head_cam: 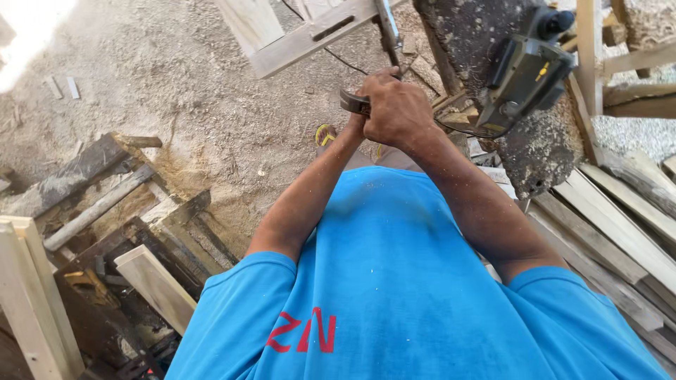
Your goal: The person smooths a light-colored wooden frame with an electric planer, then positions a long bar clamp across the frame members and tightens it. They then take nails from a divided wooden box and hammer nails into the frame joints with a claw hammer.
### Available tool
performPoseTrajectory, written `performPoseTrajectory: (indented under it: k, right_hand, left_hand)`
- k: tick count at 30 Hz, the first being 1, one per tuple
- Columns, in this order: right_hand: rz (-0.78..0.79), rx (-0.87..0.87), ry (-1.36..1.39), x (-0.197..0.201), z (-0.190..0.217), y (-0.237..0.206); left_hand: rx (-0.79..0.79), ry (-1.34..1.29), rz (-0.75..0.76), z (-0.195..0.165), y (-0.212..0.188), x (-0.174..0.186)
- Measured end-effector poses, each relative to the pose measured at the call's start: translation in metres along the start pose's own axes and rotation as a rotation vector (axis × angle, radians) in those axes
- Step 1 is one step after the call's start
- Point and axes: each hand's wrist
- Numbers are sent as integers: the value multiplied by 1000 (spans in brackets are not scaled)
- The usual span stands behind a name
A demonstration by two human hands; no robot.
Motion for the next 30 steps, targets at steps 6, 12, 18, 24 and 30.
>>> performPoseTrajectory:
  k: [6,12,18,24,30]
  right_hand:
    - [-207,117,121,27,-52,-22]
    - [-236,104,196,77,-154,-19]
    - [-311,-156,334,107,-275,4]
    - [-530,33,269,92,-297,59]
    - [-450,-85,175,92,-294,56]
  left_hand:
    - [-254,1209,-28,14,35,-22]
    - [6,1426,128,7,81,-77]
    - [392,1243,81,15,144,-145]
    - [114,1462,-114,28,114,-122]
    - [185,1462,-119,25,99,-99]
Point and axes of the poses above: each hand's wrist, its own y-axis towards the middle knuckle, its own x-axis out of the back of the hand, z = x × y, and after that the axes turned 12 degrees about y, right-handed
